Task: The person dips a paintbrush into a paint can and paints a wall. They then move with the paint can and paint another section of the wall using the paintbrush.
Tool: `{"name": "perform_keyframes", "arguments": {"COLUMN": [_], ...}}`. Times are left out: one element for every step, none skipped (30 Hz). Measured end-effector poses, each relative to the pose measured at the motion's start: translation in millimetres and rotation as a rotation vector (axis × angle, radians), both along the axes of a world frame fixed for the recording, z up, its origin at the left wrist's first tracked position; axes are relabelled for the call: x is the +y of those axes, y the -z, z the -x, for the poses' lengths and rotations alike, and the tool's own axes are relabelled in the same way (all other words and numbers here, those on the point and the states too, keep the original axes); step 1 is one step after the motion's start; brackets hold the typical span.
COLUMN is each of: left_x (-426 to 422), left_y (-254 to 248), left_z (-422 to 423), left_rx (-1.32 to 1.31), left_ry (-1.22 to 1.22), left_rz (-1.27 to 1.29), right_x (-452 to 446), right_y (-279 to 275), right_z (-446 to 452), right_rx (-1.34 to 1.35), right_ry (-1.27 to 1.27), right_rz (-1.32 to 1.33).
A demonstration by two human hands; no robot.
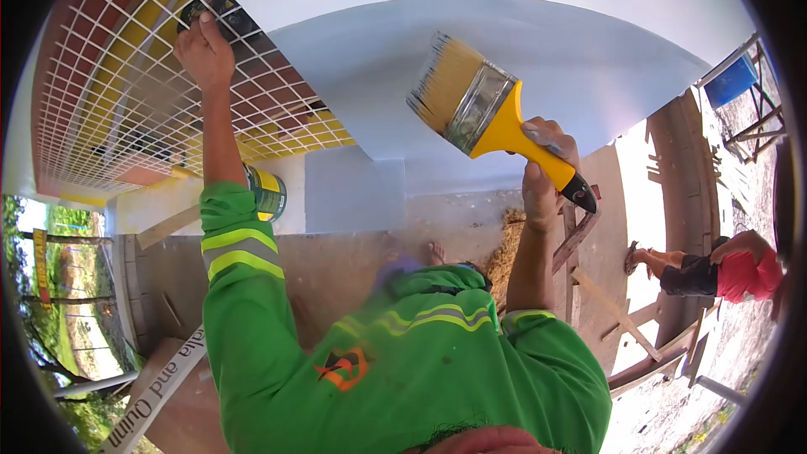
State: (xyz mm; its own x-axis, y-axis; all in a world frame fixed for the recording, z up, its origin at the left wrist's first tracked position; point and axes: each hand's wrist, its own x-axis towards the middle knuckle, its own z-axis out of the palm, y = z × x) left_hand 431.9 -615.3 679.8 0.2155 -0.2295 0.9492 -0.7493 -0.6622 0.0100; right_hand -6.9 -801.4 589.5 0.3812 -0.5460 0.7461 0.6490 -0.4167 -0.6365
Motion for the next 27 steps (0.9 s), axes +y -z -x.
{"name": "perform_keyframes", "arguments": {"left_x": [0, 1, 1, 0, -1, -2, -3, -3, -4, -4, -4, -3, -4, -4, -4, -4, -5, -5, -5, -6, -7, -6, -6, -6, -5, -5, -6], "left_y": [1, 1, 2, 2, 3, 3, 3, 4, 3, 3, 3, 3, 3, 4, 4, 2, 2, 2, 2, 2, 2, 2, 3, 3, 3, 4, 3], "left_z": [0, 0, -1, -2, -2, -2, -3, -3, -1, 0, 1, 0, -2, -3, -1, 2, 4, 4, 4, 4, 4, 3, 3, 2, 1, 0, 1], "left_rx": [0.021, 0.043, 0.031, 0.018, 0.006, -0.009, -0.023, -0.038, -0.028, -0.019, -0.011, -0.018, -0.025, -0.032, -0.018, -0.005, 0.009, -0.004, -0.016, -0.029, -0.028, -0.026, -0.025, -0.022, -0.021, -0.019, -0.018], "left_ry": [-0.004, -0.005, -0.014, -0.021, -0.028, -0.026, -0.025, -0.024, -0.028, -0.033, -0.038, -0.035, -0.031, -0.026, -0.029, -0.032, -0.036, -0.034, -0.031, -0.027, -0.030, -0.033, -0.037, -0.039, -0.041, -0.042, -0.041], "left_rz": [-0.005, -0.011, -0.011, -0.012, -0.013, -0.008, -0.002, 0.004, 0.007, 0.009, 0.010, 0.010, 0.009, 0.008, 0.007, 0.005, 0.005, 0.012, 0.018, 0.024, 0.020, 0.015, 0.010, 0.007, 0.005, 0.002, 0.004], "right_x": [-1, -1, -4, -7, -10, -12, -15, -17, -18, -19, -20, -21, -23, -25, -28, -31, -33, -35, -36, -38, -40, -42, -44, -44, -45, -45, -46], "right_y": [-6, -15, -20, -23, -25, -27, -29, -31, -33, -36, -38, -40, -41, -42, -41, -40, -40, -40, -41, -41, -40, -38, -37, -36, -35, -35, -34], "right_z": [-5, -9, -12, -15, -17, -18, -19, -20, -21, -23, -24, -25, -25, -25, -26, -28, -29, -30, -30, -30, -30, -30, -30, -30, -31, -31, -30], "right_rx": [0.024, 0.037, 0.050, 0.063, 0.076, 0.088, 0.099, 0.111, 0.117, 0.122, 0.126, 0.137, 0.147, 0.159, 0.166, 0.172, 0.177, 0.185, 0.193, 0.202, 0.199, 0.196, 0.193, 0.190, 0.187, 0.184, 0.190], "right_ry": [0.070, 0.104, 0.084, 0.065, 0.047, 0.040, 0.032, 0.022, 0.019, 0.014, 0.009, -0.002, -0.013, -0.023, -0.022, -0.022, -0.022, -0.014, -0.005, 0.005, 0.012, 0.017, 0.023, 0.026, 0.030, 0.034, 0.038], "right_rz": [0.088, 0.154, 0.196, 0.237, 0.278, 0.293, 0.308, 0.324, 0.337, 0.349, 0.361, 0.368, 0.376, 0.382, 0.386, 0.390, 0.395, 0.382, 0.369, 0.356, 0.351, 0.346, 0.341, 0.335, 0.330, 0.324, 0.314]}}
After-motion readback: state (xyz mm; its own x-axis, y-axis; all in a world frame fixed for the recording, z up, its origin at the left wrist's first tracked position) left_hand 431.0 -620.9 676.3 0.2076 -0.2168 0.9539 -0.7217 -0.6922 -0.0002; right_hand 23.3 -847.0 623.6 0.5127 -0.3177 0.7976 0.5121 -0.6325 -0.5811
